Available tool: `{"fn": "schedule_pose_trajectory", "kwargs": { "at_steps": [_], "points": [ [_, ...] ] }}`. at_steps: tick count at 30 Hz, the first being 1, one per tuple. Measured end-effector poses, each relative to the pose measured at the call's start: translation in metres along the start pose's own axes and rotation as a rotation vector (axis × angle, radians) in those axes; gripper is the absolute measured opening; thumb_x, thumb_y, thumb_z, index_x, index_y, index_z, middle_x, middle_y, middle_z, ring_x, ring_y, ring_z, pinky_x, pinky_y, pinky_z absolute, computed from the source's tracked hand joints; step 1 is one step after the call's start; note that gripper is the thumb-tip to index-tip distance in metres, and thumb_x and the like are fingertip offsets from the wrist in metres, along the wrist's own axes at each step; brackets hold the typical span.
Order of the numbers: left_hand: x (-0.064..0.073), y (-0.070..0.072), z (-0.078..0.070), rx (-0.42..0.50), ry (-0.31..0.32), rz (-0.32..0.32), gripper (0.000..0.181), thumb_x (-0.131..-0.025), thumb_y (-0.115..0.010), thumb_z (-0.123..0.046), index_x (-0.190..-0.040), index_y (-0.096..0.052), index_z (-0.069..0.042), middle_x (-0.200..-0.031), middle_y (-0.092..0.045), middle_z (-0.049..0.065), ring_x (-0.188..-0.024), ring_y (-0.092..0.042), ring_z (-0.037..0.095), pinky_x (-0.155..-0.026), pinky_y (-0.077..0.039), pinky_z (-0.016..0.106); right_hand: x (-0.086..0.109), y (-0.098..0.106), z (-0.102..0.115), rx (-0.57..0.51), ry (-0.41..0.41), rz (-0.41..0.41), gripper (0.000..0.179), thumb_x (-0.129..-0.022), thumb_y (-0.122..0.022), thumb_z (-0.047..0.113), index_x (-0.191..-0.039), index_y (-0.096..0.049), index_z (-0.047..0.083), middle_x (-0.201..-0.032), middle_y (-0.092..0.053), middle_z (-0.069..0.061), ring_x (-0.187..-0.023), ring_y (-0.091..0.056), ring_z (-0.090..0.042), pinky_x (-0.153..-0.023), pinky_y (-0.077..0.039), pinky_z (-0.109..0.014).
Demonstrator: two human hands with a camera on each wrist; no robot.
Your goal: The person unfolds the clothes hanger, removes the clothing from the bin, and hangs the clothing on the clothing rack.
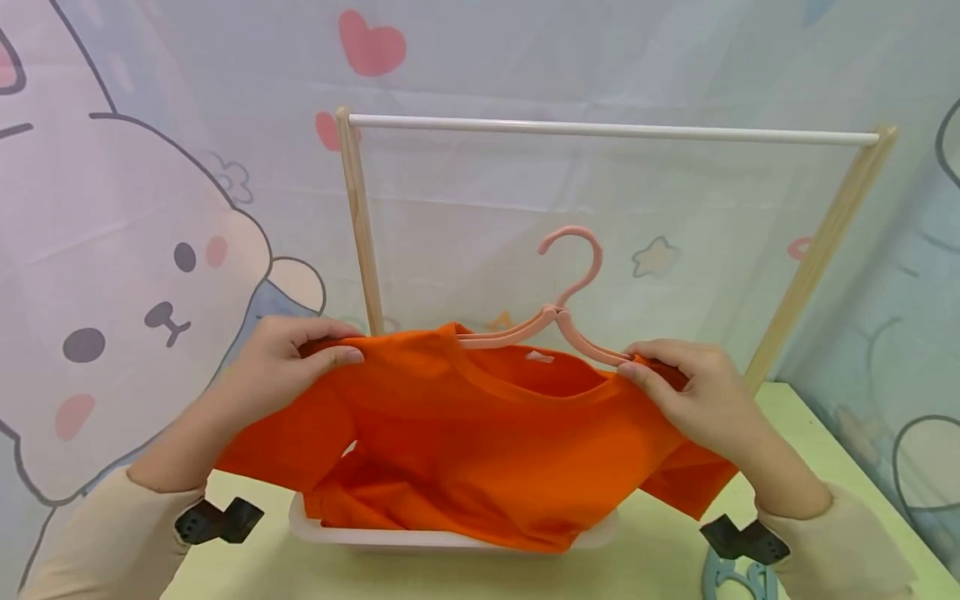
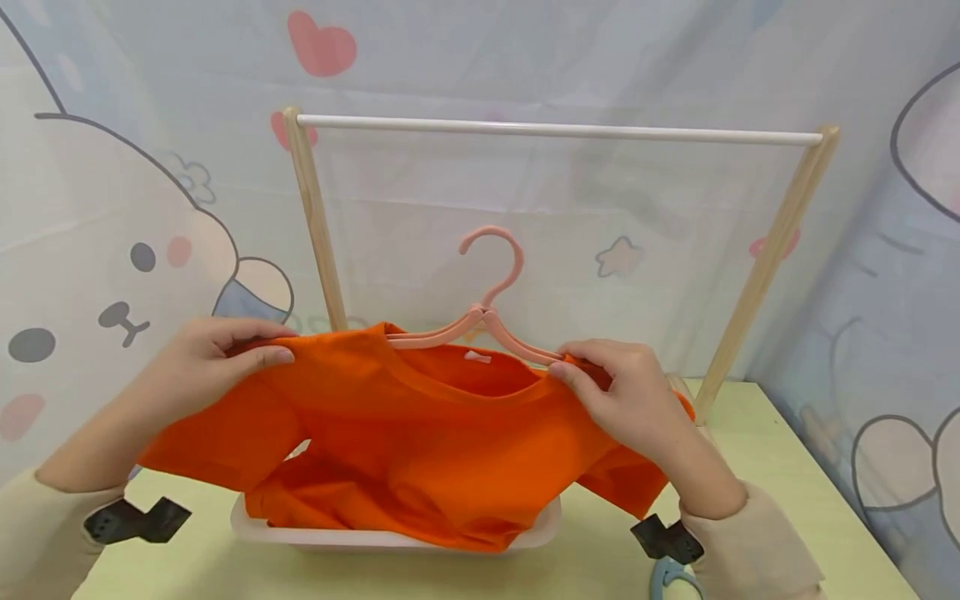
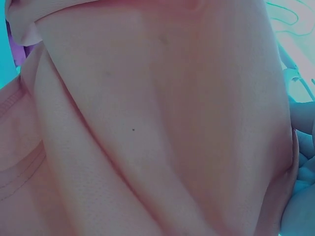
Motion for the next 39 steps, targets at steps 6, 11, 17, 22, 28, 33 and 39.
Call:
{"fn": "schedule_pose_trajectory", "kwargs": {
  "at_steps": [6,11,17,22,28,33,39],
  "points": [
    [0.004,0.005,0.01,-0.001,0.024,-0.012,0.017,-0.085,-0.073,-0.008,-0.101,-0.074,-0.003,-0.086,-0.072,0.005,-0.072,-0.061,0.007,-0.065,-0.053,0.017,0.003,0.008,-0.005,0.003,-0.021,-0.002,0.022,-0.079,-0.073,-0.007,-0.096,-0.074,0.006,-0.083,-0.071,-0.001,-0.066,-0.055,-0.004,-0.059,-0.048,-0.012],
    [0.006,0.003,0.01,-0.035,0.033,-0.001,0.022,-0.085,-0.074,-0.014,-0.105,-0.074,-0.005,-0.09,-0.073,0.005,-0.075,-0.062,0.01,-0.065,-0.053,0.018,0.003,0.008,-0.006,-0.006,-0.028,0.009,0.022,-0.079,-0.072,-0.007,-0.097,-0.074,0.006,-0.084,-0.071,-0.002,-0.066,-0.055,-0.004,-0.058,-0.048,-0.013],
    [-0.001,-0.006,-0.003,-0.069,0.016,0.029,0.026,-0.087,-0.073,-0.025,-0.11,-0.073,-0.011,-0.097,-0.072,0.001,-0.084,-0.063,0.013,-0.072,-0.053,0.019,0.003,0.007,-0.006,-0.001,-0.026,0.006,0.022,-0.078,-0.073,-0.007,-0.096,-0.074,0.007,-0.083,-0.071,0.0,-0.066,-0.055,-0.004,-0.058,-0.047,-0.013],
    [-0.009,-0.022,-0.02,-0.044,-0.065,0.081,0.029,-0.086,-0.073,-0.022,-0.112,-0.072,-0.009,-0.101,-0.072,0.001,-0.087,-0.065,0.012,-0.076,-0.056,0.024,0.001,0.004,-0.003,0.023,-0.025,0.015,0.021,-0.079,-0.074,-0.004,-0.096,-0.074,0.008,-0.084,-0.071,0.001,-0.068,-0.056,-0.005,-0.061,-0.048,-0.012],
    [-0.016,-0.036,-0.038,-0.077,-0.17,0.096,0.02,-0.084,-0.075,-0.016,-0.103,-0.073,-0.012,-0.091,-0.07,-0.005,-0.076,-0.059,0.007,-0.068,-0.054,0.024,-0.001,0.0,0.001,0.038,-0.004,0.025,0.02,-0.079,-0.075,-0.003,-0.095,-0.074,0.008,-0.085,-0.071,0.001,-0.069,-0.057,-0.005,-0.062,-0.048,-0.012],
    [-0.015,-0.035,-0.047,-0.112,-0.292,0.031,0.011,-0.083,-0.076,-0.011,-0.094,-0.073,-0.012,-0.083,-0.068,-0.007,-0.068,-0.054,0.005,-0.059,-0.05,0.022,-0.002,-0.003,0.0,0.031,-0.017,0.049,0.02,-0.081,-0.074,-0.001,-0.099,-0.073,0.007,-0.085,-0.07,0.002,-0.069,-0.055,-0.005,-0.061,-0.047,-0.013],
    [-0.01,-0.028,-0.053,-0.15,-0.42,-0.084,0.011,-0.08,-0.077,-0.007,-0.089,-0.072,-0.011,-0.082,-0.068,-0.005,-0.066,-0.052,0.004,-0.054,-0.045,0.016,-0.002,-0.006,-0.005,0.055,-0.054,0.131,0.025,-0.084,-0.072,0.006,-0.109,-0.071,0.007,-0.091,-0.07,0.003,-0.075,-0.057,-0.004,-0.067,-0.05,-0.016]
  ]
}}
Point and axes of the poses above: each hand's wrist, its own x-axis away from the middle knuckle, its own y-axis out of the back of the hand, z = x × y, the point moved 10 cm from there along -x, towards the middle knuckle
